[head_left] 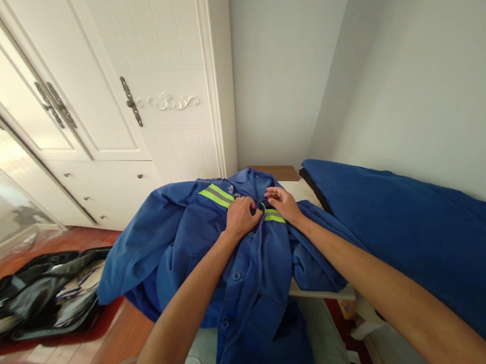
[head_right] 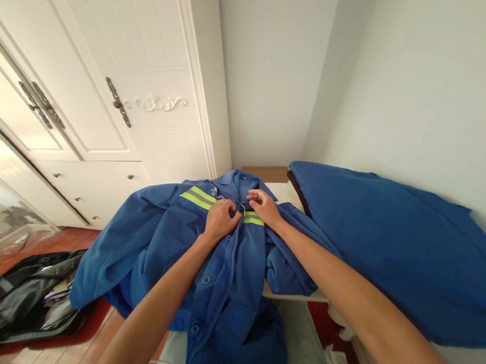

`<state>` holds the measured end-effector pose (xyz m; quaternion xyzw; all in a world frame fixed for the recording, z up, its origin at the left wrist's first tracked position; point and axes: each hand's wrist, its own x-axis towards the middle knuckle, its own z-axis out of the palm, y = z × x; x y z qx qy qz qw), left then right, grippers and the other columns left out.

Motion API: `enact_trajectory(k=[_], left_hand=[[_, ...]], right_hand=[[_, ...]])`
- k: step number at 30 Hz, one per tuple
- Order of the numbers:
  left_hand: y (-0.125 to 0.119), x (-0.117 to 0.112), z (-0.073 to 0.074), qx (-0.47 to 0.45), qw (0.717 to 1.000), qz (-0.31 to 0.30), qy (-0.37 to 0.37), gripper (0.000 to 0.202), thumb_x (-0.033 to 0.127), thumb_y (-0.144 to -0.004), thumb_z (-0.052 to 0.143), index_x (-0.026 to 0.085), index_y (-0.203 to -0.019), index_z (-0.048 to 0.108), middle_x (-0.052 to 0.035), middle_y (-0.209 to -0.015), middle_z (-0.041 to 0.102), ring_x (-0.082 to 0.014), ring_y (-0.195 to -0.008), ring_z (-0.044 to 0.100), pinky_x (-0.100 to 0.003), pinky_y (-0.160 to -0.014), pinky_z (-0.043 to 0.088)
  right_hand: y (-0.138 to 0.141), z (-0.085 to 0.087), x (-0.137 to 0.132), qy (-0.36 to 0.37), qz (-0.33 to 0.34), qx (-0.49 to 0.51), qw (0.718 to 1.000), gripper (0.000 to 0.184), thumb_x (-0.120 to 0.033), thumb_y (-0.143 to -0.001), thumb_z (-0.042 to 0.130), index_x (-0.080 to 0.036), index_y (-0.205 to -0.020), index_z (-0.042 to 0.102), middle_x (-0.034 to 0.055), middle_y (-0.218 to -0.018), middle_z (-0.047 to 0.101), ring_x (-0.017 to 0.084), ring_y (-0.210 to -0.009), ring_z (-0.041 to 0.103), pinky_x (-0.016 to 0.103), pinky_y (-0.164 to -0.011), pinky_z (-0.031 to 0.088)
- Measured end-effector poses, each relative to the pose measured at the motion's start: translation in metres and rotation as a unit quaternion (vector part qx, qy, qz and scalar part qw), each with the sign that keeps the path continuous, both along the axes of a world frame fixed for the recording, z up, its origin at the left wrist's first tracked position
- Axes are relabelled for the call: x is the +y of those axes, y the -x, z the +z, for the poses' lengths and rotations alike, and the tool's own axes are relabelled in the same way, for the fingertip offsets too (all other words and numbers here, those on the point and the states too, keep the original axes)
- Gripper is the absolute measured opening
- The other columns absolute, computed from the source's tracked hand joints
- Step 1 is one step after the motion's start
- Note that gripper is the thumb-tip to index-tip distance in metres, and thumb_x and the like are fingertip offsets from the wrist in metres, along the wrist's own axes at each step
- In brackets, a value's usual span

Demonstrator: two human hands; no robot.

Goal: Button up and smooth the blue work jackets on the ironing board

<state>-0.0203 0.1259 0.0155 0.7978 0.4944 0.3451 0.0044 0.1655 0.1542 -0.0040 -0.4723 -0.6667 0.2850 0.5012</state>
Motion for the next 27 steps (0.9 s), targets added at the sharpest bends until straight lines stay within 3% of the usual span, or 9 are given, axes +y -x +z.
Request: enact_trajectory(k=[4, 9, 13, 15, 18, 20, 23, 25, 27], left_hand=[[0.002, 0.002, -0.002, -0.044, 0.999, 0.014, 0.019, 0.010, 0.025, -0.081, 0.060, 0.021, -0.074, 0.054, -0.0039, -0.079, 0.063, -0.0210, -0.082, 0.059, -0.031, -0.078, 0.044], [0.002, 0.002, 0.000, -0.097, 0.993, 0.041, 0.050, 0.013, 0.024, -0.081, 0.057, 0.021, -0.070, 0.051, -0.0021, -0.076, 0.060, -0.0193, -0.076, 0.056, -0.030, -0.072, 0.042], [0.004, 0.005, 0.004, -0.130, 0.988, 0.029, 0.079, 0.020, 0.024, -0.086, 0.050, 0.021, -0.066, 0.050, 0.0003, -0.069, 0.057, -0.0166, -0.069, 0.054, -0.027, -0.065, 0.041], [0.004, 0.006, 0.007, -0.145, 0.985, 0.018, 0.087, 0.026, 0.025, -0.091, 0.042, 0.020, -0.067, 0.051, 0.0003, -0.069, 0.058, -0.0159, -0.069, 0.056, -0.027, -0.065, 0.042], [0.002, 0.005, 0.014, -0.165, 0.982, 0.000, 0.091, 0.029, 0.039, -0.096, 0.044, 0.019, -0.083, 0.060, -0.0030, -0.083, 0.064, -0.0172, -0.078, 0.061, -0.027, -0.072, 0.047], [0.000, 0.005, 0.020, -0.146, 0.985, -0.032, 0.089, 0.040, 0.051, -0.085, 0.062, 0.017, -0.107, 0.062, -0.0093, -0.107, 0.066, -0.0224, -0.096, 0.064, -0.032, -0.085, 0.050], [0.002, 0.008, 0.027, -0.068, 0.986, -0.102, 0.110, 0.068, 0.042, -0.069, 0.081, 0.016, -0.128, 0.057, -0.0157, -0.130, 0.059, -0.0303, -0.120, 0.057, -0.040, -0.103, 0.045], [0.008, 0.010, 0.030, -0.040, 0.982, -0.124, 0.137, 0.063, 0.031, -0.070, 0.080, 0.016, -0.128, 0.058, -0.0142, -0.130, 0.061, -0.0290, -0.119, 0.059, -0.038, -0.104, 0.045], [0.015, 0.006, 0.033, -0.025, 0.986, -0.087, 0.140, 0.056, 0.030, -0.075, 0.077, 0.017, -0.127, 0.059, -0.0139, -0.126, 0.064, -0.0288, -0.114, 0.062, -0.037, -0.100, 0.048]], right_hand=[[0.000, 0.004, -0.007, -0.059, -0.024, -0.101, 0.993, 0.041, -0.016, -0.073, 0.061, -0.020, -0.113, 0.066, 0.0093, -0.116, 0.068, 0.026, -0.114, 0.059, 0.046, -0.110, 0.040], [-0.018, 0.017, -0.005, -0.072, -0.052, -0.204, 0.975, 0.035, -0.016, -0.069, 0.070, -0.021, -0.104, 0.071, 0.0127, -0.122, 0.065, 0.035, -0.122, 0.051, 0.053, -0.111, 0.033], [-0.042, 0.031, 0.009, -0.068, -0.051, -0.246, 0.965, 0.014, -0.011, -0.073, 0.067, -0.022, -0.079, 0.071, 0.0093, -0.109, 0.070, 0.031, -0.113, 0.057, 0.049, -0.106, 0.037], [-0.052, 0.038, 0.020, -0.067, -0.045, -0.250, 0.965, 0.012, -0.013, -0.077, 0.064, -0.023, -0.078, 0.069, 0.0059, -0.099, 0.072, 0.026, -0.101, 0.062, 0.042, -0.099, 0.043], [-0.062, 0.049, 0.039, -0.069, -0.050, -0.241, 0.967, 0.011, -0.020, -0.085, 0.058, -0.023, -0.086, 0.069, 0.0031, -0.091, 0.072, 0.021, -0.087, 0.064, 0.034, -0.085, 0.048], [-0.065, 0.058, 0.052, -0.076, -0.060, -0.232, 0.968, 0.013, -0.025, -0.088, 0.056, -0.021, -0.089, 0.069, 0.0038, -0.090, 0.072, 0.020, -0.083, 0.064, 0.031, -0.080, 0.048], [-0.065, 0.069, 0.069, -0.083, -0.069, -0.223, 0.969, 0.016, -0.027, -0.089, 0.056, -0.020, -0.091, 0.070, 0.0044, -0.088, 0.073, 0.019, -0.079, 0.063, 0.030, -0.078, 0.048], [-0.063, 0.074, 0.077, -0.085, -0.076, -0.223, 0.968, 0.015, -0.025, -0.088, 0.057, -0.021, -0.090, 0.071, 0.0036, -0.086, 0.073, 0.019, -0.076, 0.063, 0.030, -0.076, 0.047], [-0.060, 0.074, 0.083, -0.083, -0.090, -0.227, 0.966, 0.013, -0.025, -0.086, 0.059, -0.022, -0.088, 0.072, 0.0027, -0.083, 0.073, 0.019, -0.075, 0.062, 0.030, -0.076, 0.047]])
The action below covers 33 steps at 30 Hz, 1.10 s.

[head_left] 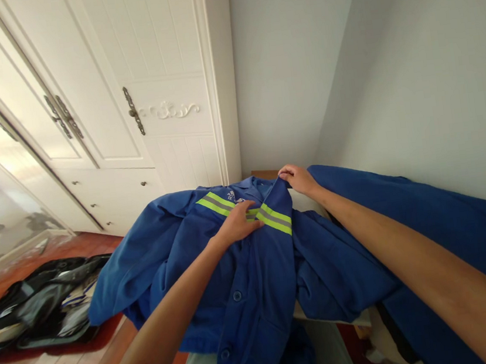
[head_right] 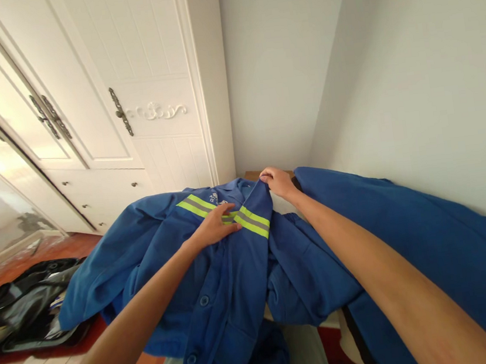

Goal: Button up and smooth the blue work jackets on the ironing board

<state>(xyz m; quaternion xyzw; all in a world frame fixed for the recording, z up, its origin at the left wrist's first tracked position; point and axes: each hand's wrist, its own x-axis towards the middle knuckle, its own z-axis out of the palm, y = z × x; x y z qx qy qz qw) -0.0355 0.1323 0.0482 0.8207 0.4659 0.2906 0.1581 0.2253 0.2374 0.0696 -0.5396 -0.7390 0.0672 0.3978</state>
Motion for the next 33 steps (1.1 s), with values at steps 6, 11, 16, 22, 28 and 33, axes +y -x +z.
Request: enact_trajectory(k=[6, 11, 16, 22, 28, 33], left_hand=[[-0.002, -0.057, -0.003, 0.131, 0.983, 0.117, -0.058, 0.050, 0.039, -0.084, 0.068, 0.017, -0.128, 0.056, -0.0184, -0.121, 0.063, -0.0367, -0.112, 0.060, -0.044, -0.090, 0.050], [-0.007, -0.126, -0.018, 0.093, 0.985, 0.135, -0.046, 0.072, 0.023, -0.076, 0.066, 0.023, -0.145, 0.043, -0.0165, -0.141, 0.054, -0.0354, -0.124, 0.055, -0.045, -0.097, 0.049], [0.026, -0.184, -0.026, 0.060, 0.977, 0.195, -0.062, 0.065, 0.017, -0.080, 0.053, 0.019, -0.145, 0.044, -0.0133, -0.140, 0.056, -0.0296, -0.128, 0.053, -0.045, -0.103, 0.048], [0.068, -0.222, -0.041, 0.029, 0.966, 0.255, 0.033, 0.041, 0.029, -0.090, 0.046, 0.019, -0.127, 0.060, -0.0106, -0.113, 0.070, -0.0268, -0.105, 0.066, -0.042, -0.091, 0.052], [0.070, -0.234, -0.059, -0.046, 0.954, 0.252, 0.154, 0.041, 0.052, -0.092, 0.049, 0.020, -0.112, 0.065, -0.0082, -0.098, 0.070, -0.0266, -0.091, 0.066, -0.038, -0.081, 0.048], [0.069, -0.229, -0.061, -0.147, 0.956, 0.184, 0.174, 0.041, 0.053, -0.096, 0.041, 0.021, -0.076, 0.057, -0.0015, -0.072, 0.057, -0.0188, -0.071, 0.055, -0.030, -0.068, 0.040]], right_hand=[[0.019, -0.020, 0.007, 0.004, -0.069, -0.013, 0.997, 0.012, -0.025, -0.086, 0.060, -0.023, -0.083, 0.072, 0.0039, -0.086, 0.074, 0.021, -0.082, 0.063, 0.034, -0.083, 0.044], [0.028, -0.024, 0.010, 0.007, -0.121, -0.027, 0.992, 0.015, -0.026, -0.088, 0.058, -0.022, -0.085, 0.072, 0.0052, -0.087, 0.074, 0.022, -0.084, 0.064, 0.035, -0.085, 0.042], [0.021, -0.012, 0.003, 0.014, -0.144, -0.064, 0.987, 0.018, -0.028, -0.091, 0.055, -0.022, -0.090, 0.073, 0.0053, -0.095, 0.075, 0.022, -0.089, 0.064, 0.032, -0.082, 0.042], [0.019, -0.006, -0.014, 0.037, -0.179, -0.100, 0.978, 0.022, -0.027, -0.092, 0.052, -0.021, -0.094, 0.073, 0.0085, -0.098, 0.075, 0.024, -0.093, 0.064, 0.035, -0.085, 0.041], [0.038, 0.000, -0.034, 0.021, -0.153, -0.138, 0.978, 0.035, -0.014, -0.087, 0.044, -0.015, -0.109, 0.072, 0.0154, -0.107, 0.072, 0.030, -0.106, 0.061, 0.043, -0.094, 0.042], [0.063, -0.003, -0.084, -0.061, 0.078, -0.217, 0.971, 0.065, -0.001, -0.070, 0.047, -0.020, -0.129, 0.063, 0.0104, -0.146, 0.052, 0.027, -0.138, 0.041, 0.044, -0.113, 0.030]])
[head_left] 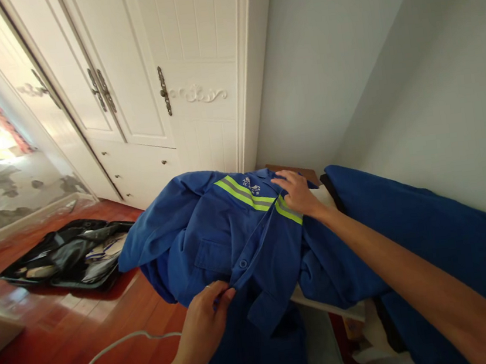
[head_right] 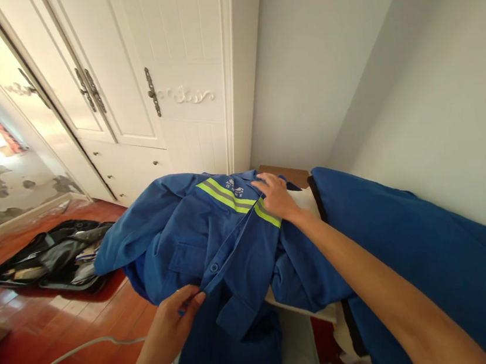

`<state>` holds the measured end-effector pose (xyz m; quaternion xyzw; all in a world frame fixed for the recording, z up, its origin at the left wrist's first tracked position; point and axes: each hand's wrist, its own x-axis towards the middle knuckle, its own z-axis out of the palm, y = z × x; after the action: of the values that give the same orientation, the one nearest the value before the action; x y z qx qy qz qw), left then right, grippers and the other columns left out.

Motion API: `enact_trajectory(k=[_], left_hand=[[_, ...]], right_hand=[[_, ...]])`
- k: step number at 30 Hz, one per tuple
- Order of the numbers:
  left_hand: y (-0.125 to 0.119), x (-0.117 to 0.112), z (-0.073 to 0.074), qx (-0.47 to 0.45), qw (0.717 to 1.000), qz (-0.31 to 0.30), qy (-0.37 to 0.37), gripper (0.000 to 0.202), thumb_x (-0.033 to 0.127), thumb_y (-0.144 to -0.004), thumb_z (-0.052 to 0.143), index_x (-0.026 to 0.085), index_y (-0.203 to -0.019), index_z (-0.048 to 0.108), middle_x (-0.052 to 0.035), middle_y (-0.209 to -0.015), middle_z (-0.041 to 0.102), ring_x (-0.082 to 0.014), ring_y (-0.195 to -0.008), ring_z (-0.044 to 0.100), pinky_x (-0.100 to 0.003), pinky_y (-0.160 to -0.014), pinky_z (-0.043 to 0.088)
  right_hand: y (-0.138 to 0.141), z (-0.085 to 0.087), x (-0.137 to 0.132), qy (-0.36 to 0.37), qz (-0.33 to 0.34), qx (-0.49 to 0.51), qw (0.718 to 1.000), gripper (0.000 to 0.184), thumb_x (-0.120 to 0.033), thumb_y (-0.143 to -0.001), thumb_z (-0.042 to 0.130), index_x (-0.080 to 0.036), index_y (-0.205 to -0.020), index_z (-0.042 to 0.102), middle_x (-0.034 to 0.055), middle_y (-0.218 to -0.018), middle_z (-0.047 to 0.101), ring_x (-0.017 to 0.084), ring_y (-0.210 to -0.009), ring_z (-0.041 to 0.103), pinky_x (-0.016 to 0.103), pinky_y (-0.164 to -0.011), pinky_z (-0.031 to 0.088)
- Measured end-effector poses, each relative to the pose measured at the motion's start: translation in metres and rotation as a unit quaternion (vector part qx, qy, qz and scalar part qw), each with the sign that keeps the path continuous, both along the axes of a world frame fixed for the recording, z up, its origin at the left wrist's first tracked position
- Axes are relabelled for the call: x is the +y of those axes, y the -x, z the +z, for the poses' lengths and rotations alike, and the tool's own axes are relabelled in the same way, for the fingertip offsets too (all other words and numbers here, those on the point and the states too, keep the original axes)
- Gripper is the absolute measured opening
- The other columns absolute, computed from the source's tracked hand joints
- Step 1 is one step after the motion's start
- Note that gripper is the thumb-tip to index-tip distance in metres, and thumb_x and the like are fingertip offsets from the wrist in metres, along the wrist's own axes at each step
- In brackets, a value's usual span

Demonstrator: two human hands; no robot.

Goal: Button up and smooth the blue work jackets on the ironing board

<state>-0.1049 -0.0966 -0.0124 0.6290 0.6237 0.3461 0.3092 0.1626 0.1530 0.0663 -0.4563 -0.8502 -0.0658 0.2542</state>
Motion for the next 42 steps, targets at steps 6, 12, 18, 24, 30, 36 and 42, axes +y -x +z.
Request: enact_trajectory(k=[6, 12, 18, 24, 30, 36, 42], left_hand=[[0.009, 0.003, -0.013, -0.148, 0.986, -0.043, 0.064, 0.052, 0.067, -0.091, 0.040, 0.021, -0.067, 0.041, 0.0032, -0.065, 0.035, -0.0129, -0.061, 0.033, -0.025, -0.056, 0.032], [0.002, 0.000, -0.004, -0.162, 0.984, -0.013, 0.075, 0.054, 0.069, -0.091, 0.040, 0.020, -0.069, 0.045, 0.0028, -0.065, 0.039, -0.0138, -0.062, 0.037, -0.025, -0.057, 0.034], [-0.016, 0.005, 0.007, -0.130, 0.987, 0.088, -0.013, 0.045, 0.058, -0.081, 0.066, 0.020, -0.105, 0.063, -0.0016, -0.082, 0.062, -0.0196, -0.076, 0.058, -0.028, -0.068, 0.045], [-0.006, 0.021, -0.017, -0.242, 0.968, 0.036, 0.062, 0.050, 0.068, -0.081, 0.059, 0.019, -0.084, 0.063, 0.0012, -0.064, 0.054, -0.0146, -0.057, 0.050, -0.025, -0.053, 0.038], [0.014, 0.025, -0.013, -0.205, 0.972, 0.113, 0.016, 0.058, 0.075, -0.083, 0.049, 0.018, -0.076, 0.062, 0.0000, -0.061, 0.055, -0.0156, -0.054, 0.051, -0.026, -0.049, 0.041], [0.034, 0.065, 0.056, -0.021, 0.963, 0.181, -0.197, 0.036, 0.053, -0.089, 0.054, 0.021, -0.100, 0.066, -0.0059, -0.092, 0.069, -0.0223, -0.082, 0.064, -0.033, -0.077, 0.051], [0.035, 0.185, 0.125, 0.241, 0.925, 0.098, -0.277, 0.042, 0.035, -0.089, 0.053, 0.014, -0.125, 0.057, -0.0169, -0.124, 0.063, -0.0315, -0.117, 0.057, -0.044, -0.101, 0.043]], right_hand=[[0.031, -0.002, -0.062, 0.099, 0.304, -0.048, 0.946, 0.034, -0.004, -0.065, 0.050, -0.020, -0.089, 0.068, 0.0077, -0.133, 0.062, 0.026, -0.132, 0.049, 0.045, -0.109, 0.031], [0.070, 0.000, -0.064, 0.131, 0.170, -0.141, 0.967, 0.023, -0.007, -0.075, 0.047, -0.018, -0.075, 0.067, 0.0020, -0.076, 0.073, 0.016, -0.074, 0.065, 0.030, -0.089, 0.041], [0.103, -0.021, -0.062, 0.108, 0.080, -0.177, 0.975, 0.021, -0.011, -0.076, 0.052, -0.014, -0.074, 0.072, 0.0123, -0.077, 0.074, 0.025, -0.075, 0.068, 0.034, -0.076, 0.041], [0.084, -0.019, -0.063, 0.053, 0.054, -0.123, 0.990, 0.022, -0.013, -0.087, 0.048, -0.015, -0.094, 0.069, 0.0109, -0.095, 0.072, 0.024, -0.094, 0.063, 0.035, -0.090, 0.042], [0.012, -0.002, -0.047, 0.021, -0.033, -0.032, 0.999, 0.042, -0.023, -0.087, 0.055, -0.010, -0.127, 0.057, 0.0191, -0.129, 0.059, 0.032, -0.121, 0.053, 0.044, -0.104, 0.041], [-0.079, 0.015, -0.048, 0.283, -0.171, -0.101, 0.938, 0.032, -0.036, -0.078, 0.068, -0.017, -0.104, 0.068, 0.0161, -0.106, 0.071, 0.037, -0.100, 0.066, 0.044, -0.087, 0.052], [-0.088, 0.020, -0.061, 0.346, -0.189, -0.071, 0.916, 0.048, -0.039, -0.058, 0.083, -0.017, -0.098, 0.070, 0.0141, -0.103, 0.072, 0.039, -0.101, 0.067, 0.044, -0.087, 0.053]])
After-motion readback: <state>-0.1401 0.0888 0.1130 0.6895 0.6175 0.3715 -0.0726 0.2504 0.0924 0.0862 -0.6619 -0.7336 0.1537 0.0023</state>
